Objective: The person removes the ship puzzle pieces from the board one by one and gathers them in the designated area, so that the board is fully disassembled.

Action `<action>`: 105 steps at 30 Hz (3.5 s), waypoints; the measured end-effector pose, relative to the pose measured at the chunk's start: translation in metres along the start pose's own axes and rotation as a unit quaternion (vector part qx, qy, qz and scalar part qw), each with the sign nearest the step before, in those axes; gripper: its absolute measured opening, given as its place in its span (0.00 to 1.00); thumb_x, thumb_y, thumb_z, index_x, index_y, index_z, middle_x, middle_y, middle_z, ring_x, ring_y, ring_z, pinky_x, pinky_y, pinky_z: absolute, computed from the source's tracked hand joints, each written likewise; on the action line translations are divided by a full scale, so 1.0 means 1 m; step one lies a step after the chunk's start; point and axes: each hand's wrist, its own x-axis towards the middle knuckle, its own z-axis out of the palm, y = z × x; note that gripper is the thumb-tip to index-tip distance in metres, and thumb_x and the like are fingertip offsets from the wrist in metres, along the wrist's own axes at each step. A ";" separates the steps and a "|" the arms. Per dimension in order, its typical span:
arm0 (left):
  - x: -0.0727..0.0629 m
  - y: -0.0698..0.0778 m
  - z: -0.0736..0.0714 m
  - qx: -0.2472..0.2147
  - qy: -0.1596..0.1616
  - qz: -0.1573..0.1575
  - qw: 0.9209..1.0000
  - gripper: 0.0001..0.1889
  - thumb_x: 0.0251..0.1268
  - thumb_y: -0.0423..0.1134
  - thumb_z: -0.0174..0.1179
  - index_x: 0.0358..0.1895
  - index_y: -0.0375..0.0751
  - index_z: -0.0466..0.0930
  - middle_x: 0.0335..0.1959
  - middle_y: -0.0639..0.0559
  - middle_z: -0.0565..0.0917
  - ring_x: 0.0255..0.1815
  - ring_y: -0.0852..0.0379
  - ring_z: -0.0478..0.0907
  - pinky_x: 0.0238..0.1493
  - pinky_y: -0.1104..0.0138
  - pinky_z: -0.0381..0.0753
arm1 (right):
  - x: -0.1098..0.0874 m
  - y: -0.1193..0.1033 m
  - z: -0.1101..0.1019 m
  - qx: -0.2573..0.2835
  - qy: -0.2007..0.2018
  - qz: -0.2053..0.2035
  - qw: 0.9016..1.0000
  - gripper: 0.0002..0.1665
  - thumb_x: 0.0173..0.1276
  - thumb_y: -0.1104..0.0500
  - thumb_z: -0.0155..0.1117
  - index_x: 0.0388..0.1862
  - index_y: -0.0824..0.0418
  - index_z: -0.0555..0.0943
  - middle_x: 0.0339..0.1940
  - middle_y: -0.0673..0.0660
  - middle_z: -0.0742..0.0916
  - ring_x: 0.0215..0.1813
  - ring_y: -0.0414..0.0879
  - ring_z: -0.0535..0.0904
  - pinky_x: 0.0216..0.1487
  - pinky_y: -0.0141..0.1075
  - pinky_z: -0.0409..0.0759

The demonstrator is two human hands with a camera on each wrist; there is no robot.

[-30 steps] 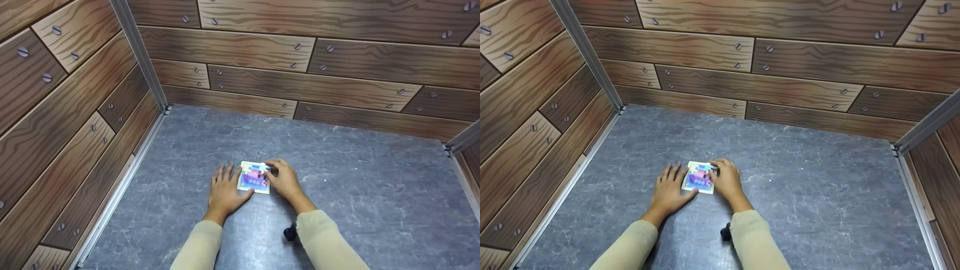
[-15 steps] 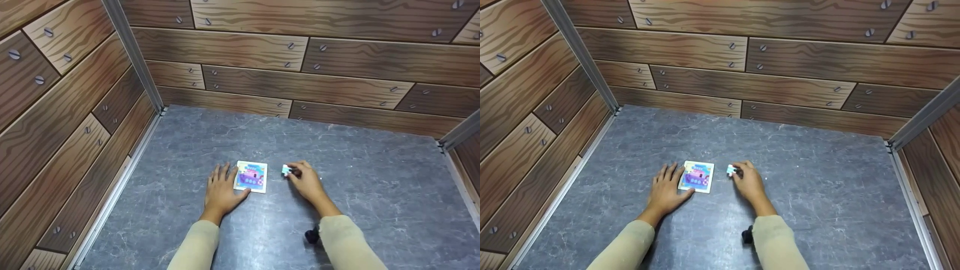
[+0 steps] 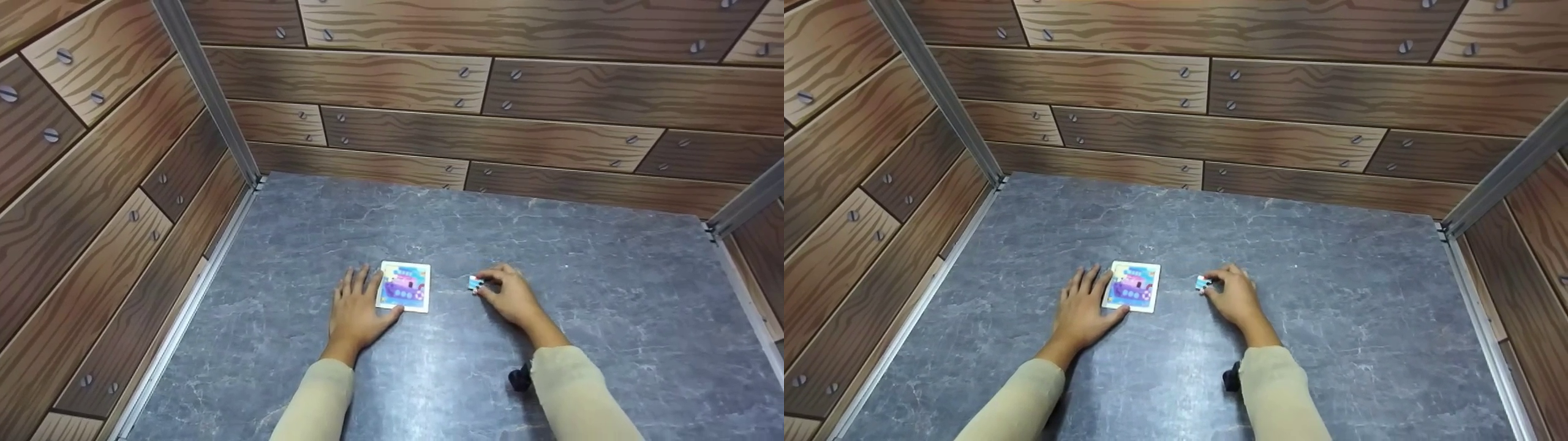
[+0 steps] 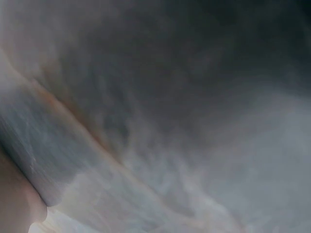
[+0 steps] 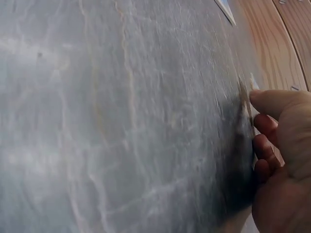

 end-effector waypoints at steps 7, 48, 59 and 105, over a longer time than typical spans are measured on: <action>-0.001 -0.001 0.000 -0.002 -0.004 0.000 1.000 0.52 0.64 0.84 0.53 0.87 0.62 0.61 0.90 0.49 0.60 0.92 0.37 0.50 0.87 0.36 0.56 | -0.001 0.001 0.006 -0.002 0.006 0.018 1.000 0.20 0.72 0.61 0.75 0.62 0.58 0.90 0.58 0.63 0.86 0.64 0.62 0.78 0.69 0.59 0.71; -0.002 0.000 -0.001 -0.017 -0.009 0.004 1.000 0.51 0.66 0.83 0.52 0.88 0.63 0.59 0.91 0.48 0.58 0.93 0.37 0.48 0.88 0.35 0.54 | 0.001 0.008 0.001 0.035 0.019 0.033 0.999 0.24 0.70 0.65 0.74 0.64 0.65 0.86 0.59 0.64 0.82 0.57 0.56 0.81 0.63 0.43 0.79; -0.001 0.000 -0.002 -0.017 -0.004 0.003 1.000 0.51 0.66 0.83 0.53 0.87 0.62 0.60 0.90 0.48 0.59 0.92 0.37 0.49 0.88 0.35 0.54 | 0.009 -0.009 0.000 0.097 0.041 0.068 0.992 0.25 0.76 0.62 0.71 0.69 0.65 0.82 0.63 0.67 0.81 0.54 0.55 0.79 0.54 0.36 0.76; 0.001 0.000 0.002 -0.007 0.013 0.005 1.000 0.50 0.64 0.84 0.52 0.86 0.63 0.64 0.89 0.49 0.61 0.91 0.36 0.53 0.84 0.35 0.61 | 0.039 -0.113 0.112 -0.022 -0.029 -0.010 0.999 0.19 0.75 0.60 0.70 0.62 0.48 0.89 0.56 0.59 0.75 0.60 0.59 0.74 0.65 0.59 0.70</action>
